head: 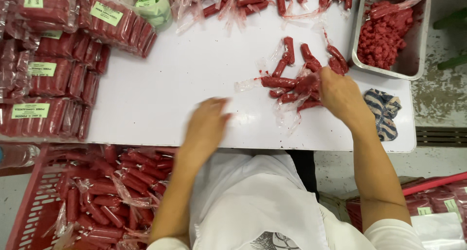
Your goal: The person separates individual meat links from a cluster by hand, placing them onto the work surface for packaging.
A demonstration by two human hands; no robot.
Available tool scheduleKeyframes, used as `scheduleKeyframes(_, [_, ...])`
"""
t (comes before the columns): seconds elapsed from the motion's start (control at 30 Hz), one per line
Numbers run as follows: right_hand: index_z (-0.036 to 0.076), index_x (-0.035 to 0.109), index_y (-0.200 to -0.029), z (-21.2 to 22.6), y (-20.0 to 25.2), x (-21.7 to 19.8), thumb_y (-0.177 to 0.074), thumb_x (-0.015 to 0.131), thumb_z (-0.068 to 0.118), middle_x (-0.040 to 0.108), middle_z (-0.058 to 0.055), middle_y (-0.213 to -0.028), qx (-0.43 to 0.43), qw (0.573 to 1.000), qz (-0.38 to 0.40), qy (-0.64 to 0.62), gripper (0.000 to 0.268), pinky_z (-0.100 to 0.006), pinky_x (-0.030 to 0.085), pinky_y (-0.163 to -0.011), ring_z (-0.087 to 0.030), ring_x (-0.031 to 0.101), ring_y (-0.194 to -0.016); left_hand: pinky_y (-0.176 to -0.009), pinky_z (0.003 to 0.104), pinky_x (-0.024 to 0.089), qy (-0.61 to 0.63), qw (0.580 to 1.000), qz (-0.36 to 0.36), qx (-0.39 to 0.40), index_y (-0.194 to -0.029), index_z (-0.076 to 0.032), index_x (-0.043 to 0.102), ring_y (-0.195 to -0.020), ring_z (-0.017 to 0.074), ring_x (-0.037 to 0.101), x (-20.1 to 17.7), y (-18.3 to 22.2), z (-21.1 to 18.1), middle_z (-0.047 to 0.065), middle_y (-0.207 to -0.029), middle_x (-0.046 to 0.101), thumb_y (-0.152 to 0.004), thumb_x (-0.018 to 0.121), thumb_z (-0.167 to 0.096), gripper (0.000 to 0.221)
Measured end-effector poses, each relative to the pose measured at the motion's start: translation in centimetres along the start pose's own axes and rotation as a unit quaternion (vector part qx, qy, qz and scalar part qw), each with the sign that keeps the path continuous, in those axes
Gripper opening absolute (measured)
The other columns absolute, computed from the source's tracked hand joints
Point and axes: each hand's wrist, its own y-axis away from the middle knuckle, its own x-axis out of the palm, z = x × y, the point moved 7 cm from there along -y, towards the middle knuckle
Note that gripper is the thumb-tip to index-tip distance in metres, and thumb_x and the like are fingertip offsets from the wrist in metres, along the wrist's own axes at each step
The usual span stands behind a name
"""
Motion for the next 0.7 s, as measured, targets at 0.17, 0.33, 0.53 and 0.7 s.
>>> scheduleKeyframes(0.17, [0.009,0.057,-0.112,5.9,4.4,-9.3,-0.096,0.057,0.014,0.06,-0.011,-0.083,-0.18,0.969,-0.169,0.034,0.017,-0.045,0.05,-0.073,-0.036,0.067,-0.081,-0.104,0.055,0.048,0.257,0.955,0.015,0.149,-0.133,0.005,0.054,-0.126,0.0486,0.056,8.0,-6.5,-10.2,0.029,-0.132,0.057,-0.098,0.063,-0.019,0.043])
scheduleKeyframes(0.33, [0.014,0.061,-0.096,2.1,5.7,-7.1,-0.095,0.061,0.013,0.051,-0.003,-0.078,-0.23,0.917,-0.302,0.122,0.001,-0.039,0.041,-0.071,-0.027,0.061,-0.078,-0.073,0.036,0.058,0.443,0.885,0.075,0.123,-0.094,-0.013,0.065,-0.074,0.0238,0.075,14.3,-7.3,-12.8,0.004,-0.068,0.07,-0.102,0.053,-0.022,0.017])
scheduleKeyframes(0.53, [0.012,0.051,-0.076,2.8,4.1,-4.8,-0.1,0.064,0.01,0.045,-0.006,-0.073,-0.281,0.891,-0.356,0.004,0.027,-0.04,0.039,-0.064,-0.03,0.055,-0.068,-0.052,0.035,0.063,0.641,0.721,0.25,-0.088,-0.085,-0.003,0.065,-0.056,0.0269,0.074,16.7,-3.7,-11.4,0.015,-0.062,0.066,-0.104,0.057,-0.028,0.033])
scheduleKeyframes(0.7, [0.016,0.066,-0.123,7.1,1.0,-2.4,-0.094,0.064,0.009,0.059,-0.009,-0.118,-0.168,0.97,-0.174,0.01,0.03,-0.04,0.06,-0.065,-0.034,0.069,-0.1,-0.047,0.036,0.062,0.692,0.658,0.218,-0.201,-0.11,0.004,0.064,-0.062,0.0265,0.073,16.4,-2.6,-4.1,0.018,-0.081,0.066,-0.107,0.051,-0.032,0.039])
